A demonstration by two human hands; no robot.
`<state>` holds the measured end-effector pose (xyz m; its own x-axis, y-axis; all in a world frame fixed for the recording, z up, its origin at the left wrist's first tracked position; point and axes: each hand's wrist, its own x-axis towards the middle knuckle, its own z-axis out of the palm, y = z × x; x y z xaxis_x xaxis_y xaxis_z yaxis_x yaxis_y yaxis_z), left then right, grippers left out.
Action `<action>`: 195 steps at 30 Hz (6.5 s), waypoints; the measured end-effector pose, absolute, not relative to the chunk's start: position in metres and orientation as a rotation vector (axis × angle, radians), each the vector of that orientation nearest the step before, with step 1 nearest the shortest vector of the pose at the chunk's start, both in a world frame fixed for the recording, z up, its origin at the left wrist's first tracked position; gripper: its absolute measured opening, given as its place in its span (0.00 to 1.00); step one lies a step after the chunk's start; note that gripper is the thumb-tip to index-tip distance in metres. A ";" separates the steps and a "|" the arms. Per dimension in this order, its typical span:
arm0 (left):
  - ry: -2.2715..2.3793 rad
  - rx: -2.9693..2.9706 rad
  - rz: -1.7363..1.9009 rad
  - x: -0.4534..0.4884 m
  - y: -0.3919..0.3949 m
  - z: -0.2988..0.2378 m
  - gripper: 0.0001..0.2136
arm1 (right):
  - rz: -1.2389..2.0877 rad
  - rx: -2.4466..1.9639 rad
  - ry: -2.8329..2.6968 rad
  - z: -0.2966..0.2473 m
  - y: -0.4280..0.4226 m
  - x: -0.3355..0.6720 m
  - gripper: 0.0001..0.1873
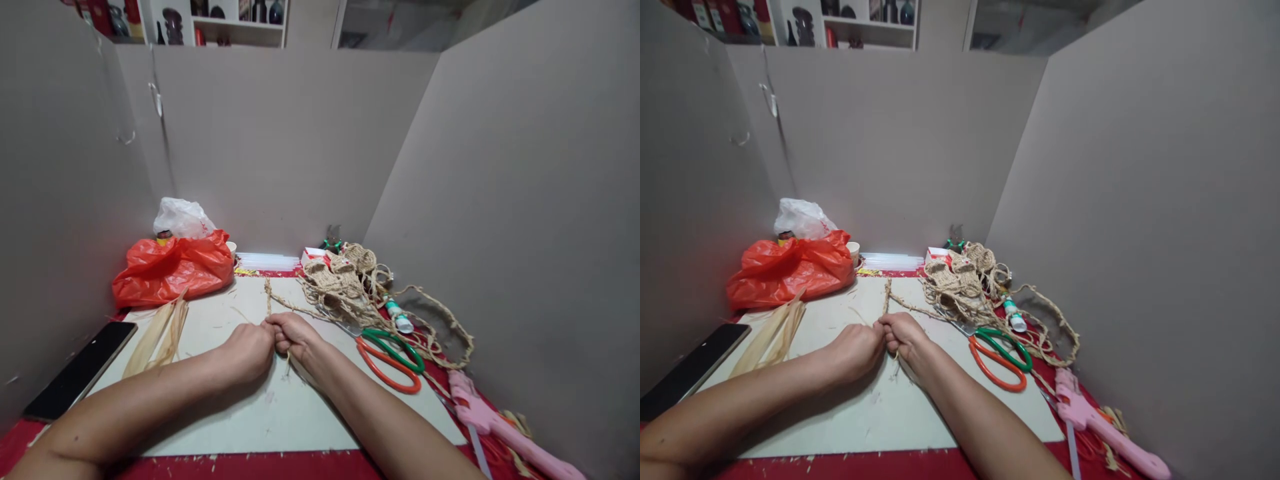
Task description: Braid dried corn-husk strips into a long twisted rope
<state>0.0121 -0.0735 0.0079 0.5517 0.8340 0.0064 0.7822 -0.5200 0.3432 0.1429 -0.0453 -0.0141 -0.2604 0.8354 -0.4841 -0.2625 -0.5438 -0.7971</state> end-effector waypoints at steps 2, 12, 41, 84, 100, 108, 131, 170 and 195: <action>1.162 2.493 0.304 0.011 -0.075 0.012 0.13 | 1.921 -1.207 -0.767 -0.016 -0.042 0.145 0.12; 1.048 1.415 0.709 0.007 -0.018 -0.003 0.12 | 2.107 -1.061 -0.820 -0.011 -0.033 0.156 0.17; 1.003 1.354 0.389 0.007 -0.013 -0.008 0.07 | 0.774 -1.703 -2.138 0.002 -0.049 0.169 0.11; 0.701 1.184 0.406 -0.002 -0.016 -0.006 0.07 | 1.610 -1.522 -1.459 -0.004 -0.039 0.160 0.20; 0.904 1.483 0.351 -0.003 -0.014 0.004 0.09 | 1.925 -1.284 -1.241 -0.011 -0.038 0.173 0.20; 1.160 2.118 0.424 0.001 -0.033 0.013 0.11 | 1.765 -1.299 -0.959 -0.012 -0.049 0.151 0.15; 1.009 1.517 0.660 0.011 -0.024 0.007 0.06 | 2.000 -1.158 -0.992 -0.007 -0.048 0.171 0.06; 0.999 1.427 0.391 0.007 -0.021 -0.004 0.09 | 1.393 -1.554 -1.566 0.012 -0.060 0.169 0.08; 0.877 1.192 0.432 0.006 -0.019 -0.008 0.06 | 1.414 -1.479 -1.315 0.000 -0.075 0.138 0.13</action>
<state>0.0061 -0.0191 -0.0075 0.6098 0.7070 -0.3582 0.1465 0.3436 0.9276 0.1379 -0.0750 -0.0003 -0.1083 0.9569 -0.2696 0.1995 -0.2448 -0.9488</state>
